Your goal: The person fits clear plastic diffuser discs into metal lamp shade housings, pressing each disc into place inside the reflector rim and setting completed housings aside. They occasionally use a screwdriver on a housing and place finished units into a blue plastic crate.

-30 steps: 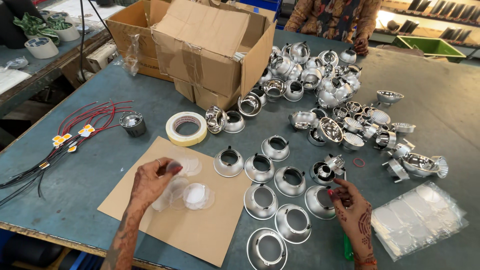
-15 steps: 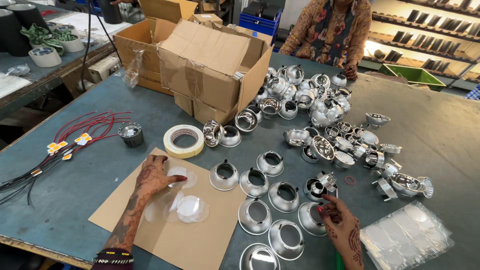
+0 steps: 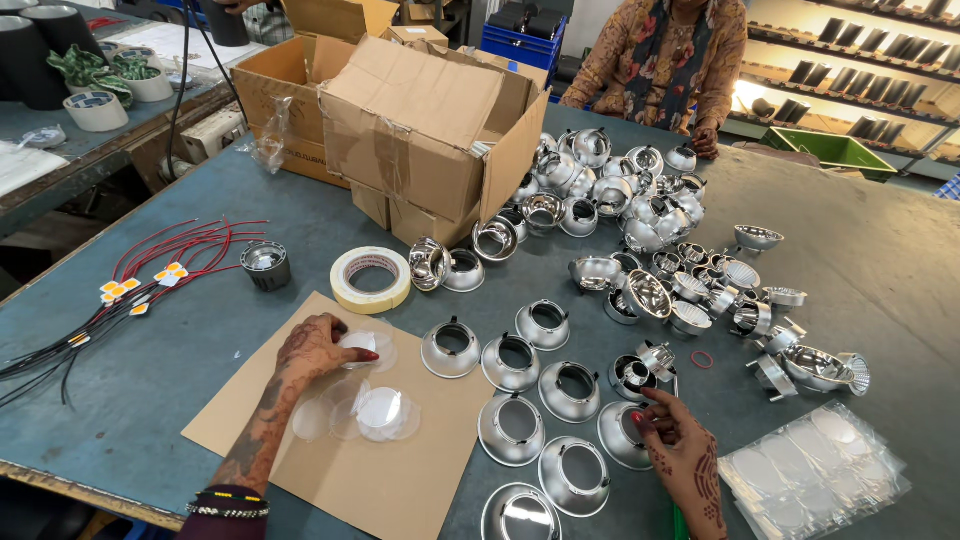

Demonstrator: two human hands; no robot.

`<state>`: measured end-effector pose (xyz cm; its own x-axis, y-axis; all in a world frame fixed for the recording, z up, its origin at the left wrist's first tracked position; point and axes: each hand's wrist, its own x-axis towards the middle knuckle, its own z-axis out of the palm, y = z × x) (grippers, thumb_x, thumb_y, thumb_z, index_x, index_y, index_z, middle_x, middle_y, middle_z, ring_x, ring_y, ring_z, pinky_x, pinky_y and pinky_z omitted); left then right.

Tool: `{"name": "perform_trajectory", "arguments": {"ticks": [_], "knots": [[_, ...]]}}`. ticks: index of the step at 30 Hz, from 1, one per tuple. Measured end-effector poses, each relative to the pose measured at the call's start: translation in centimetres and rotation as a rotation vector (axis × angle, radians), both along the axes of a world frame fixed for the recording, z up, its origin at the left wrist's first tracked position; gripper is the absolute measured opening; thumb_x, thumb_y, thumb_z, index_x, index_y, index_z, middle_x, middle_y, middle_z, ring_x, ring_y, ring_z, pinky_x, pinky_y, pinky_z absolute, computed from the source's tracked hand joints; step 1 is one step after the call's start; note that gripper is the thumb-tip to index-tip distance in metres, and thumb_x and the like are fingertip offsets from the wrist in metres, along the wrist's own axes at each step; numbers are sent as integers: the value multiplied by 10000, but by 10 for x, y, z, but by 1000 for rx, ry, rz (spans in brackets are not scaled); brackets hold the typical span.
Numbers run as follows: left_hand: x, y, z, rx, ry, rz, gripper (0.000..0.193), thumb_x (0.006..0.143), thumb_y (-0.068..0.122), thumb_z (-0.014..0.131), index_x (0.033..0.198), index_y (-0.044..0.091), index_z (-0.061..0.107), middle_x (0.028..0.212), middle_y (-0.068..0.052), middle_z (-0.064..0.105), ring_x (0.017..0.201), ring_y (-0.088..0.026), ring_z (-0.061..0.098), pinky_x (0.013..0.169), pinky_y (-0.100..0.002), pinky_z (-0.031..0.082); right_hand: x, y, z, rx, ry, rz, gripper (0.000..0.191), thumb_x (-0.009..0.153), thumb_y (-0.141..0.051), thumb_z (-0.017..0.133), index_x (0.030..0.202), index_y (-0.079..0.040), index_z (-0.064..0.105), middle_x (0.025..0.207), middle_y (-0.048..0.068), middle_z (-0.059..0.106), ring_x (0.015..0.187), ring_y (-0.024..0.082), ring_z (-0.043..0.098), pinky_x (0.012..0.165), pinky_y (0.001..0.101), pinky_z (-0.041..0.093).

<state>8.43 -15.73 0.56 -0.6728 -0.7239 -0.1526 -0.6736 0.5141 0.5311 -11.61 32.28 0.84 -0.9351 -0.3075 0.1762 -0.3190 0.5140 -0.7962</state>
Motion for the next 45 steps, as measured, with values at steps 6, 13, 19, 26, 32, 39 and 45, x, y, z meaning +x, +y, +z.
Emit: {"name": "perform_trajectory", "arguments": {"ticks": [6, 13, 19, 26, 32, 39, 45], "knots": [[7, 6, 0, -48, -95, 36, 951, 483, 657, 936, 1217, 101, 697, 1171, -87, 725, 1147, -240, 677, 979, -383, 548, 3, -2, 2, 28, 2, 3, 436, 856, -121, 746, 1290, -110, 699, 907, 61, 772, 749, 148, 729, 689, 316, 599], [11, -13, -9, 140, 116, -33, 951, 529, 467, 975, 1320, 87, 608, 1185, -138, 724, 1113, -268, 711, 981, -385, 557, 5, -3, 7, 58, -27, -4, 431, 859, -133, 747, 1288, -117, 696, 907, 55, 780, 766, 133, 740, 690, 313, 593], [14, -22, 1, 88, 143, -29, 848, 583, 392, 964, 1323, 151, 631, 1198, -127, 713, 1111, -256, 693, 972, -386, 543, 7, -2, 7, 45, -23, 13, 437, 857, -135, 742, 1291, -114, 691, 910, 56, 776, 764, 136, 741, 682, 316, 601], [-14, -4, -3, 78, 106, -111, 814, 583, 408, 936, 1315, 178, 664, 1167, -105, 762, 1104, -240, 722, 980, -376, 562, 5, -2, 6, 73, -47, 3, 442, 864, -136, 743, 1301, -109, 688, 910, 60, 777, 754, 141, 735, 680, 319, 599], [-23, 8, -13, 0, -48, -79, 912, 525, 481, 990, 1298, 132, 656, 1275, -68, 640, 1204, -225, 645, 1027, -366, 523, 5, 2, 5, 22, 2, 12, 449, 852, -130, 746, 1296, -96, 688, 899, 64, 770, 747, 140, 732, 688, 310, 596], [-27, 9, -15, 45, -81, -115, 895, 513, 460, 1008, 1252, 121, 634, 1236, -75, 691, 1214, -245, 645, 1032, -381, 516, 8, 1, 7, 43, 9, 3, 448, 849, -132, 749, 1292, -102, 693, 890, 60, 772, 745, 142, 728, 698, 318, 592], [-24, 12, -19, 63, 48, -111, 769, 597, 349, 947, 1277, 181, 629, 1206, -100, 726, 1172, -275, 674, 997, -407, 526, 11, 0, 11, 93, 31, -1, 449, 845, -143, 753, 1290, -116, 695, 883, 55, 772, 740, 137, 734, 687, 322, 583]]}}
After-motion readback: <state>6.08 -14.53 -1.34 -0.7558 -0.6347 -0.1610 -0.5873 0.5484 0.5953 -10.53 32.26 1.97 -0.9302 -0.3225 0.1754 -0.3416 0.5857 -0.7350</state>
